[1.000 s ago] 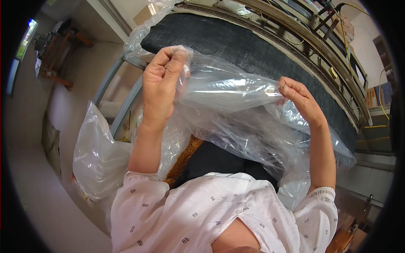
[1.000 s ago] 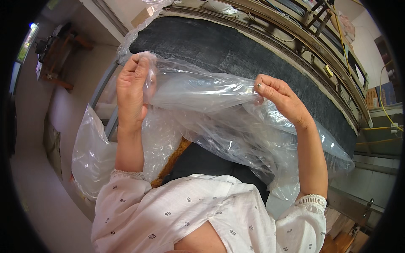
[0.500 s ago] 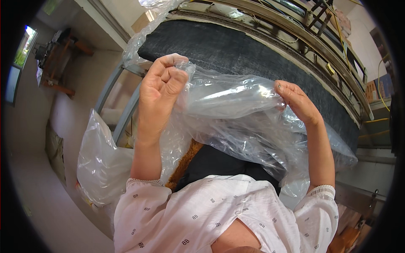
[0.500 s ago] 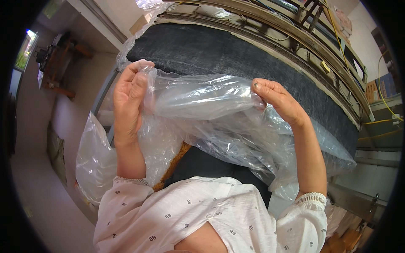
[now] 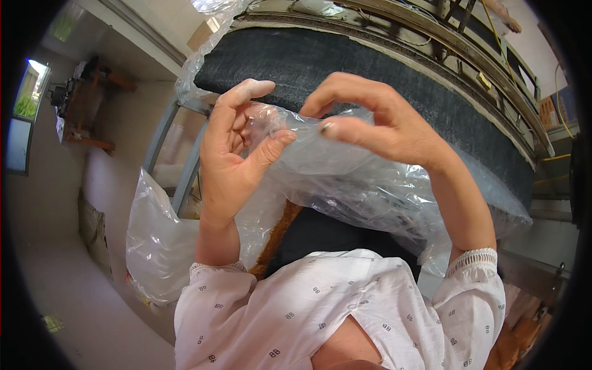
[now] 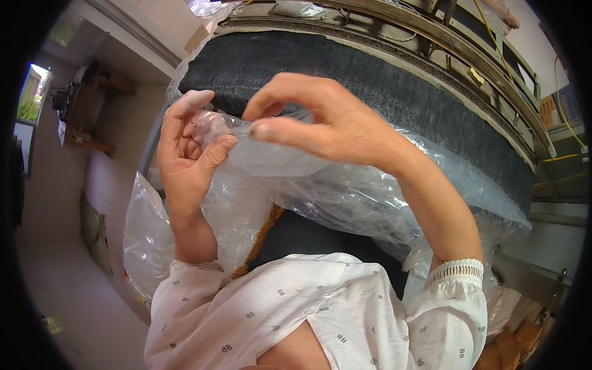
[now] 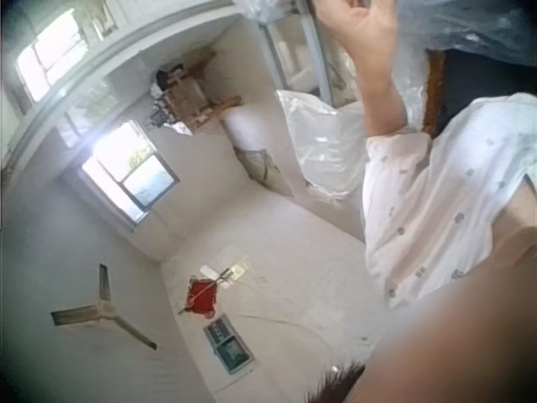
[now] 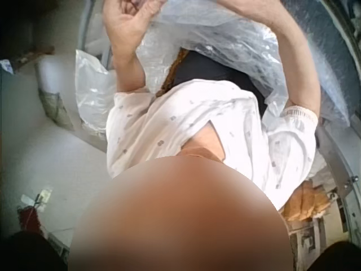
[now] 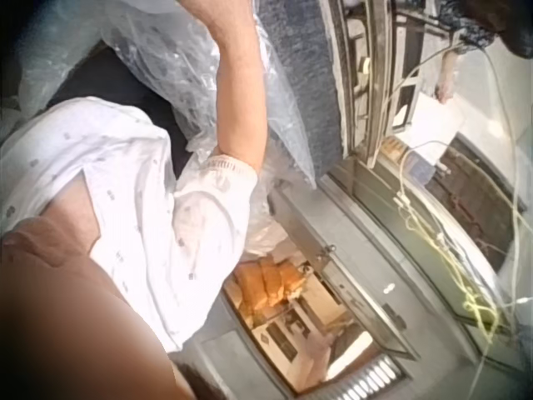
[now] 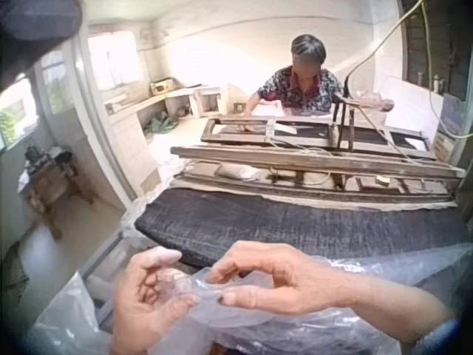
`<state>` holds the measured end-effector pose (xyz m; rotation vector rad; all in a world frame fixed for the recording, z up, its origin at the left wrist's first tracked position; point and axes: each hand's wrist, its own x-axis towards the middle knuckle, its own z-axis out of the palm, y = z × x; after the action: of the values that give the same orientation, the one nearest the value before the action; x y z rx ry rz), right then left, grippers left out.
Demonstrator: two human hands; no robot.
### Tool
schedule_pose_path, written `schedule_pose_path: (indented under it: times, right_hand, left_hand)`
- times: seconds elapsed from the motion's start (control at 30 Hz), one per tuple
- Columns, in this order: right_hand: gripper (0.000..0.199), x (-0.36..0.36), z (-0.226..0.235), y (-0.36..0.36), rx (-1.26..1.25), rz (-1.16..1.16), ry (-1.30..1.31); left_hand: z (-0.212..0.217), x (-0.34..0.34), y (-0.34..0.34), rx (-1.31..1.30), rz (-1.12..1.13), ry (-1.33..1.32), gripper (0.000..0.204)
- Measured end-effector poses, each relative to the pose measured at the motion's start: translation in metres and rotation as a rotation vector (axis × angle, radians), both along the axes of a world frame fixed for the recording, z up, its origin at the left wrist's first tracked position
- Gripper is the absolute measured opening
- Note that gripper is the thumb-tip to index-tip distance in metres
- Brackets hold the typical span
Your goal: The recorder is wrapping a large industrial component or machine part in protective plastic sheeting.
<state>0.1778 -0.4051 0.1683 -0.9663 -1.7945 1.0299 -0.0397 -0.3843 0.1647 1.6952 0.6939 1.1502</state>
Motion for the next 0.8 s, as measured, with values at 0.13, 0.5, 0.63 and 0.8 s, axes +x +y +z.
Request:
schedule_pose_path:
  times: [0.13, 0.5, 0.63, 0.8]
  right_hand:
    - [0.019, -0.026, 0.009, 0.004, -0.095, 0.012, 0.058]
    - [0.016, -0.04, 0.005, 0.002, -0.309, 0.041, 0.241]
    - [0.015, -0.041, 0.005, 0.001, -0.346, 0.056, 0.25]
    - [0.017, -0.044, 0.002, 0.001, -0.319, 0.05, 0.273]
  left_hand:
    - [0.001, -0.001, -0.005, 0.175, 0.119, 0.093, 0.048]
    - [-0.011, -0.02, 0.007, 1.099, 0.318, 0.302, 0.032]
    - [-0.017, -0.024, 0.005, 1.147, 0.365, 0.273, 0.031]
    - [-0.021, -0.029, 0.006, 1.191, 0.39, 0.29, 0.034]
